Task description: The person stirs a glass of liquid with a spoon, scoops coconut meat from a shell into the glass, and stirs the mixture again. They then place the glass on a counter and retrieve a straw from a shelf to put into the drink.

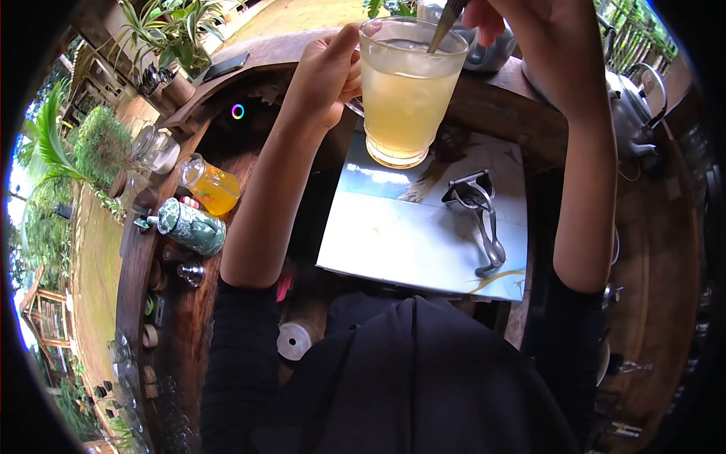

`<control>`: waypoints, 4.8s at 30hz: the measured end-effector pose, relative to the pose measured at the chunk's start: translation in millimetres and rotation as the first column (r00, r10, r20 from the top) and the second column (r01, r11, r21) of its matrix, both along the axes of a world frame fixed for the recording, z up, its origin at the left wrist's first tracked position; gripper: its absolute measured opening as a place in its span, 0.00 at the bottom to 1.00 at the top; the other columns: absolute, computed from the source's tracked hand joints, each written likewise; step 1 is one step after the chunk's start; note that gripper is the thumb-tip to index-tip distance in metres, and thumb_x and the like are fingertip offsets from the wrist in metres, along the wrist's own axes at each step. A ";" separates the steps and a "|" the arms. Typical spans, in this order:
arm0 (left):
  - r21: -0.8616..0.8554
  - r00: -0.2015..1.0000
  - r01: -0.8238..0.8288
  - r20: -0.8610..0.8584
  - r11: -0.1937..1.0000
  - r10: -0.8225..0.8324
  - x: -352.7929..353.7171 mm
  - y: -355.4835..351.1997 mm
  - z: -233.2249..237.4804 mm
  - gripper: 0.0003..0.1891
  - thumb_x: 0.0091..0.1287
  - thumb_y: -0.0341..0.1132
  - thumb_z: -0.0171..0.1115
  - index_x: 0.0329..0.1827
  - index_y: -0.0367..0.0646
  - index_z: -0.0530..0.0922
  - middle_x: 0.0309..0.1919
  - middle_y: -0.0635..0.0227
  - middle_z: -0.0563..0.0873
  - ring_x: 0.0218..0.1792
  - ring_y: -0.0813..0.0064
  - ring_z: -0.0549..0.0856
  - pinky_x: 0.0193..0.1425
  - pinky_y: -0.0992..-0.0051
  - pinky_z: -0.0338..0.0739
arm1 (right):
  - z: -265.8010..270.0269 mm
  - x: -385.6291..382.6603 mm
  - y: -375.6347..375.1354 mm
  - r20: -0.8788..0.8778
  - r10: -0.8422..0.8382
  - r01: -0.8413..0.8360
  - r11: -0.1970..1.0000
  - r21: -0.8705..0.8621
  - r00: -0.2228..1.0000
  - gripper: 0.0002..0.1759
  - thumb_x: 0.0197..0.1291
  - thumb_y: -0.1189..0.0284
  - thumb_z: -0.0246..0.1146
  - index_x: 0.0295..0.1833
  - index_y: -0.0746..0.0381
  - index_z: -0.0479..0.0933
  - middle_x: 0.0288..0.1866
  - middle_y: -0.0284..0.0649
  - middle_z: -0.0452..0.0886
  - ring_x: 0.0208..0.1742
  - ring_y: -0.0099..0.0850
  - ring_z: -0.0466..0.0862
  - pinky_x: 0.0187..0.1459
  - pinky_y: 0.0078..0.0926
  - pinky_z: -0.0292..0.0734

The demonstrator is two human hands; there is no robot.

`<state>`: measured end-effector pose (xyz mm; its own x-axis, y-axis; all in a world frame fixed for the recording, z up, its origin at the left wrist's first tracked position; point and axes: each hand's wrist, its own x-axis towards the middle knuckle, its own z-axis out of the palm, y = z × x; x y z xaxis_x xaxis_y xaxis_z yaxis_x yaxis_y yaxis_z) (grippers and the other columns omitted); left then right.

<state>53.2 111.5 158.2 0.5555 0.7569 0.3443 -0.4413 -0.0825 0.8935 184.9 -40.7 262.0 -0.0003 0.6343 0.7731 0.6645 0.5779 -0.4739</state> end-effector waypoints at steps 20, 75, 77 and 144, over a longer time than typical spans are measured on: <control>-0.046 0.998 0.002 -0.064 0.999 -0.005 3.3 -8.0 -10.0 0.18 0.65 0.43 0.55 0.18 0.48 0.65 0.09 0.80 0.60 0.10 0.89 0.56 0.15 0.83 0.49 | -19.8 10.2 -4.0 -0.223 -0.109 0.080 0.988 -0.135 0.969 0.06 0.61 0.72 0.53 0.33 0.62 0.72 0.19 0.36 0.77 0.16 0.19 0.73 0.16 0.14 0.66; -0.051 0.987 0.158 -0.022 0.986 -0.159 -31.1 9.0 -70.2 0.10 0.62 0.35 0.59 0.24 0.41 0.77 0.19 0.77 0.77 0.19 0.92 0.72 0.23 0.89 0.66 | -73.4 5.5 38.8 -0.124 -0.155 0.117 0.955 -0.272 0.980 0.09 0.57 0.73 0.62 0.28 0.64 0.72 0.17 0.31 0.75 0.18 0.14 0.75 0.19 0.12 0.67; -0.073 0.991 0.133 -0.001 0.988 -0.134 -30.6 5.7 -78.9 0.10 0.62 0.34 0.59 0.23 0.42 0.76 0.19 0.78 0.77 0.19 0.92 0.72 0.24 0.89 0.65 | -81.5 4.5 37.5 -0.160 -0.124 0.066 0.943 -0.327 0.979 0.09 0.57 0.73 0.62 0.28 0.65 0.72 0.16 0.31 0.75 0.19 0.14 0.75 0.19 0.12 0.66; 0.381 0.326 0.918 -0.572 0.108 -0.752 25.9 -424.6 -228.4 0.08 0.59 0.30 0.60 0.37 0.36 0.72 0.31 0.63 0.77 0.36 0.72 0.78 0.42 0.74 0.72 | -375.8 -207.6 -455.2 -0.641 -0.596 0.789 0.020 -0.615 -0.485 0.09 0.60 0.78 0.57 0.46 0.66 0.74 0.37 0.40 0.81 0.36 0.24 0.81 0.38 0.19 0.76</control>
